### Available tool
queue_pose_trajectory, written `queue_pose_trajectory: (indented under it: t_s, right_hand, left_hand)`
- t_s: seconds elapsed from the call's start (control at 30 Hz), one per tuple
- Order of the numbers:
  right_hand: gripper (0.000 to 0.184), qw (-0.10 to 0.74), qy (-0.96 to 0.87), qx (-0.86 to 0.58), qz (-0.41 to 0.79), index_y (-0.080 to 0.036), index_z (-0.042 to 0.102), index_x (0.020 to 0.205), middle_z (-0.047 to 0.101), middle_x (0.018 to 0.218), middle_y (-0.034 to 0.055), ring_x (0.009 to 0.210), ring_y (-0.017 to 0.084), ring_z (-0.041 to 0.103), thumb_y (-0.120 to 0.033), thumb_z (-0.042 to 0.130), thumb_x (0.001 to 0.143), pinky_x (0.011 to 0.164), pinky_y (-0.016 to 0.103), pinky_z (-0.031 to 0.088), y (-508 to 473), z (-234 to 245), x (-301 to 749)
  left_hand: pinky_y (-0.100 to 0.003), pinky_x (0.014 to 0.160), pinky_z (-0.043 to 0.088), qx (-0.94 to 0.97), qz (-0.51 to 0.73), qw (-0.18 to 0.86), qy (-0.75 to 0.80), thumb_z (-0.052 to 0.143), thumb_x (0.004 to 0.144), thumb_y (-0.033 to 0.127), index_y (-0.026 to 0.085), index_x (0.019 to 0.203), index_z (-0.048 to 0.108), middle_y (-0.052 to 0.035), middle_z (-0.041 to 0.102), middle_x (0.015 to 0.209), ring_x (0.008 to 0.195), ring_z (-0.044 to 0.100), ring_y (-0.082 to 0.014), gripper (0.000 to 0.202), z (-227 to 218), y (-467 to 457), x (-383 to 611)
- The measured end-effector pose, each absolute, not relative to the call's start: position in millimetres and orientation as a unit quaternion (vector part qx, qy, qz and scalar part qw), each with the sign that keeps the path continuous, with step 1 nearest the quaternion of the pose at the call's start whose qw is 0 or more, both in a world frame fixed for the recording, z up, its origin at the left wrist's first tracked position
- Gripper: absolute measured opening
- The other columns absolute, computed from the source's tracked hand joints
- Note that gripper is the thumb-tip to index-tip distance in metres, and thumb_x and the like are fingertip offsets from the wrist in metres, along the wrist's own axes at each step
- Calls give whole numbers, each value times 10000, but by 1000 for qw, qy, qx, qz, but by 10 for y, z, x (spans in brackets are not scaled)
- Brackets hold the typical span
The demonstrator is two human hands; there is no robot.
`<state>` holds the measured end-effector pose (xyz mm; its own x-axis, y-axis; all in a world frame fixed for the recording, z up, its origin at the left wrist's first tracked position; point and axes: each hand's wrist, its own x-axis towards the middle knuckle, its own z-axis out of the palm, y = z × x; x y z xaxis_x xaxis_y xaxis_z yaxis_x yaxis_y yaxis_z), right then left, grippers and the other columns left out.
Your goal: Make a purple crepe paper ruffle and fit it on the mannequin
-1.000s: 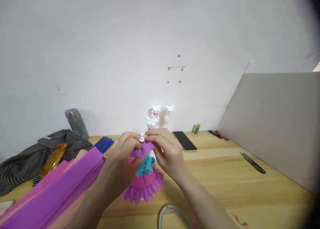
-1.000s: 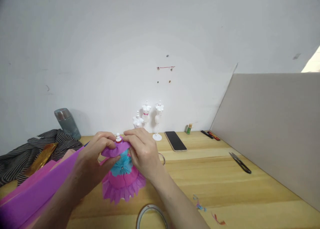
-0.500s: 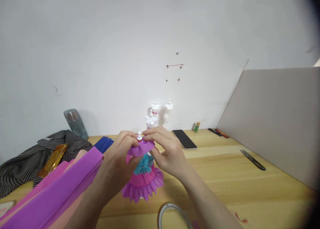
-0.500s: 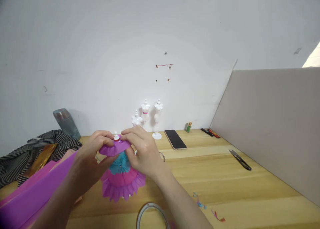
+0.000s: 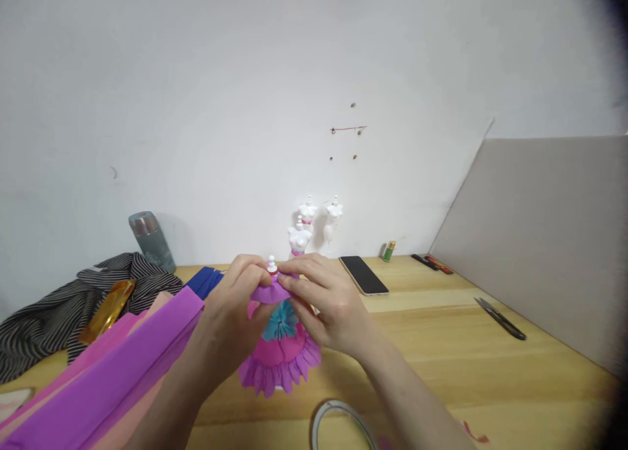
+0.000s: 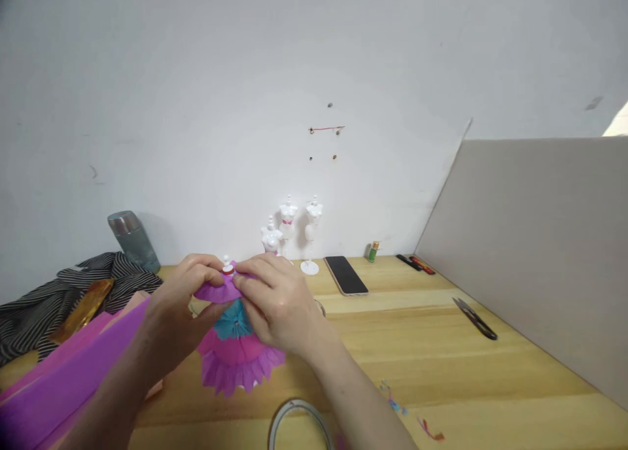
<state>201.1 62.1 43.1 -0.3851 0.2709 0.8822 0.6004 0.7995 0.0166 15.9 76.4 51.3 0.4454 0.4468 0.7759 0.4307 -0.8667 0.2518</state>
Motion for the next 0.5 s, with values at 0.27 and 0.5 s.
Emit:
queue_pose_trajectory:
  t_s: [0.27,0.5]
  right_hand:
    - [336,540,-794,-259,-105,-209,657,1096,686,1058,112,969,249,645,-82,524,816,797,453,556,592,486,2123]
    - [415,508,-808,-284,-90,-200,620,1167,685,1092,105,1019,247,638,-49,520,794,852,449,550,682,397,2121]
  left_hand:
    - [-285,775,477,852,459,19,251,606,809,8,206,867,484,-46,582,1002,951,588,-171,240,523,792,129]
    - [-293,802,493,864,445,36,233,578,796,-7,210,892,505,-53,589,1014,967,586,-177,249,524,852,51]
